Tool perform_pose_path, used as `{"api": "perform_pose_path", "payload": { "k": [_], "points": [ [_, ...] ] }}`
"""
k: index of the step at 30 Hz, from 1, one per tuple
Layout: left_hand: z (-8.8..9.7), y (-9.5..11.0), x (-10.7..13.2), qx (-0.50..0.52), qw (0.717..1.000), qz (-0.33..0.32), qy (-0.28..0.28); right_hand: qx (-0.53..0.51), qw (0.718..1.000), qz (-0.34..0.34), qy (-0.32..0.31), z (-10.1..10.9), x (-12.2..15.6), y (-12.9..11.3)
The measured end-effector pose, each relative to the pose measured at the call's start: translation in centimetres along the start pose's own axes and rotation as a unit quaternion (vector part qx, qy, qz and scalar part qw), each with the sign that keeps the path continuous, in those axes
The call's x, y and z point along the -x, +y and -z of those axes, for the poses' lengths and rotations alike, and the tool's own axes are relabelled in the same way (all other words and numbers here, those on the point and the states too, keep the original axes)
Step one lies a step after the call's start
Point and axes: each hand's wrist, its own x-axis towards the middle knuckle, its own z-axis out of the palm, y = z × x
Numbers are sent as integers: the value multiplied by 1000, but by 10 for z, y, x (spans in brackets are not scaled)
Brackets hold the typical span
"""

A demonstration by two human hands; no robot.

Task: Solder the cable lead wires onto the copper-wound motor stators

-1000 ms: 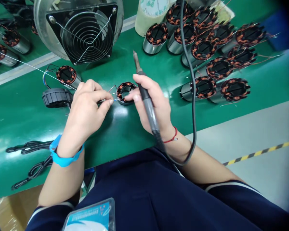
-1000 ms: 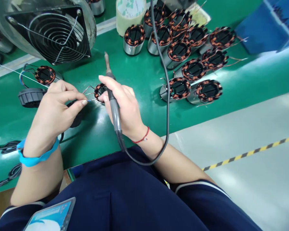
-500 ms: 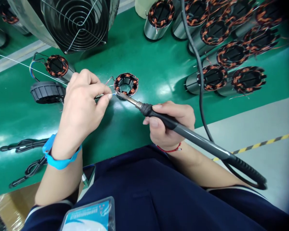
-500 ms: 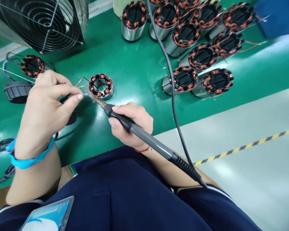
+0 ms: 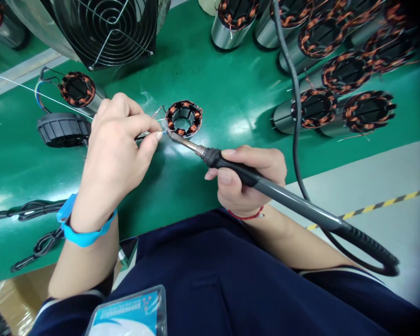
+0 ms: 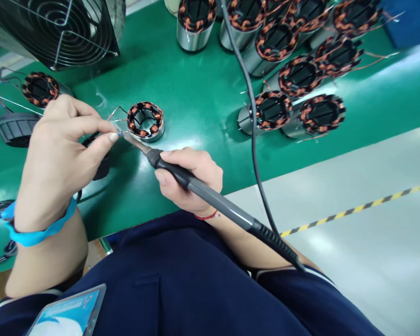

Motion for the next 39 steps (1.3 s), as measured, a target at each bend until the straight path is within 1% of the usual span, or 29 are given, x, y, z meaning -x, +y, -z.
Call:
{"api": "perform_pose_path", "payload": {
  "k": [4,8,12,17,24,33,36,39],
  "points": [
    [0,0,-1,14,1000,21,-12,15,1000,1,3,0,0,0],
    [0,0,-1,3,1000,18,-4,13,1000,6,8,-2,-1,-1],
    [0,0,-1,-3,1000,14,-3,-13,1000,12,2,-2,-2,-1],
    [0,0,-1,4,1000,20,-6,-8,1000,-1,2,0,-1,0],
    [-1,0,-1,-6,1000,14,-1,-19,1000,-6,-16,0,0,-1],
    [-2,-1,-1,-15,1000,9,7,-5,1000,1,-19,0,0,1],
    [-2,-1,-1,-12,1000,9,6,21,999,17,-21,0,-1,4],
    [-2,-1,-2,-6,1000,8,8,48,998,24,-38,1,-5,4]
  ]
}}
